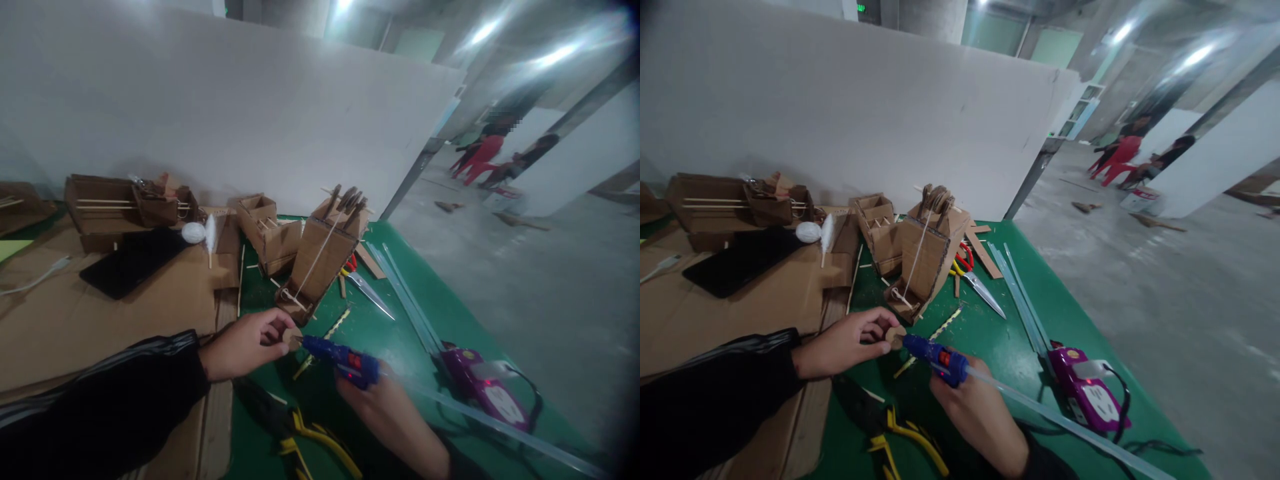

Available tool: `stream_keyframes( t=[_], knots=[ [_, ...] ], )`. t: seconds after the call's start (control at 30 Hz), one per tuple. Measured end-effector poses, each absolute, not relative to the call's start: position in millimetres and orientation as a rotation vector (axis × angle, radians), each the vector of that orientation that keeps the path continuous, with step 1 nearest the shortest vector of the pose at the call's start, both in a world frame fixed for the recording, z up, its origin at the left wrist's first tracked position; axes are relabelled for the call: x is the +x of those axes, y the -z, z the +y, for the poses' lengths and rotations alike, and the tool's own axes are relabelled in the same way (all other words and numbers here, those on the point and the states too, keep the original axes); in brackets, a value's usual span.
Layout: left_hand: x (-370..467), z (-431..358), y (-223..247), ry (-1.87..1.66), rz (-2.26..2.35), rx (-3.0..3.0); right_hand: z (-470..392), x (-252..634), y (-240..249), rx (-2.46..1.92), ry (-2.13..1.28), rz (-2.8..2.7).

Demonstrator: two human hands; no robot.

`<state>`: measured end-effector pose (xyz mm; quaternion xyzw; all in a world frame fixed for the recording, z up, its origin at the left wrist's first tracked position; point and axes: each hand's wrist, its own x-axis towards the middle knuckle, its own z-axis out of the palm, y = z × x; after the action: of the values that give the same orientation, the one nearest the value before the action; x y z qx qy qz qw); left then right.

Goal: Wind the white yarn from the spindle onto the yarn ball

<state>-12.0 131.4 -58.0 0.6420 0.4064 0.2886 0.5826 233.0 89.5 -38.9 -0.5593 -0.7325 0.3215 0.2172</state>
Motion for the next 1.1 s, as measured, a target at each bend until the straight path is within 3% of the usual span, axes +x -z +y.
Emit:
stream_keyframes(
  t=[0.67,1.1],
  knots=[
    [-12,132,57,-0.673,0.946,1.504,87,229,34,-1.582,-0.917,-1.961],
    [-12,132,55,-0.685,0.94,1.484,79,235,47,-1.676,-0.714,-1.995]
  ],
)
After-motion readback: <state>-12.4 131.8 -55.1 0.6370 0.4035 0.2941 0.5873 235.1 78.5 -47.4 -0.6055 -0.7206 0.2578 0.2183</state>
